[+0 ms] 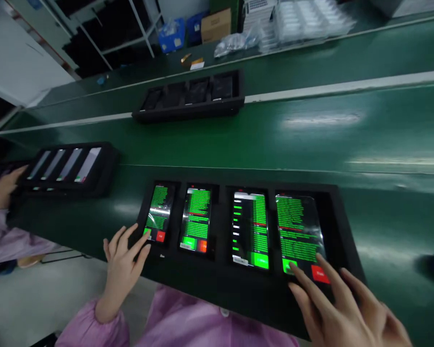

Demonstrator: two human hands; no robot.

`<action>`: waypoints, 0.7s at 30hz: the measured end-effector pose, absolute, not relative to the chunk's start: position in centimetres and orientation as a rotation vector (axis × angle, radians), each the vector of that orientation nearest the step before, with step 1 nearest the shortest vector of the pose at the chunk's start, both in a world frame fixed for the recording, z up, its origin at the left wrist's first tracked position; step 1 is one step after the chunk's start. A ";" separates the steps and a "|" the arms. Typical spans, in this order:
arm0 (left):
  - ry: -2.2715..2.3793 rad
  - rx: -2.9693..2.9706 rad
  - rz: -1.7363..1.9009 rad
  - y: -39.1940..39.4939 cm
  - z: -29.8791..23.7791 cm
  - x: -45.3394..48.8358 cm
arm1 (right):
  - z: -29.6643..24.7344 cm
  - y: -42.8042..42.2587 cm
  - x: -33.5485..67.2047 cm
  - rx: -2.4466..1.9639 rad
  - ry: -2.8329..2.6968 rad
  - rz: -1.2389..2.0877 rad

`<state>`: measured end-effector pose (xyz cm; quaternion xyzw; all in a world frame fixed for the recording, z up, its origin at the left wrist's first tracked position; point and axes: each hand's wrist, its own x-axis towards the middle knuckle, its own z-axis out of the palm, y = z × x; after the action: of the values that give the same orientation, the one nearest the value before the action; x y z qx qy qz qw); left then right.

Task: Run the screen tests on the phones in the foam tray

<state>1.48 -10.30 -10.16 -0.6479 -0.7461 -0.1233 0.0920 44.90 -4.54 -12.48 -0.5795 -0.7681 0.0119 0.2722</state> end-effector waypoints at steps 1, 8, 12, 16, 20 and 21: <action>-2.208 -1.908 -0.373 -10.4 -10.2 1.3 | -12.1 -4.6 44.9 -1.539 -2.073 -0.006; -2.087 -2.013 -0.623 -10.0 -9.5 5.5 | -9.2 -5.5 40.2 -1.718 -2.195 -0.055; -2.217 -2.087 -0.205 -9.6 -9.6 8.3 | -10.5 -6.0 38.5 -1.877 -2.217 -0.090; -2.255 -2.081 0.023 -6.6 -10.0 9.2 | -11.3 -3.6 37.2 -1.925 -2.267 -0.157; -2.349 -2.043 0.016 -1.3 -9.7 9.0 | -11.2 1.1 36.0 -1.999 -2.208 -0.118; -2.365 -2.043 0.006 -0.3 -9.6 8.9 | -11.1 2.0 36.0 -1.993 -2.198 -0.098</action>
<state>8.94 -0.33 -9.59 -0.6536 -0.7568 0.0020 0.0082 36.01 1.97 -11.08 -0.6688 -0.7377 -0.0330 0.0861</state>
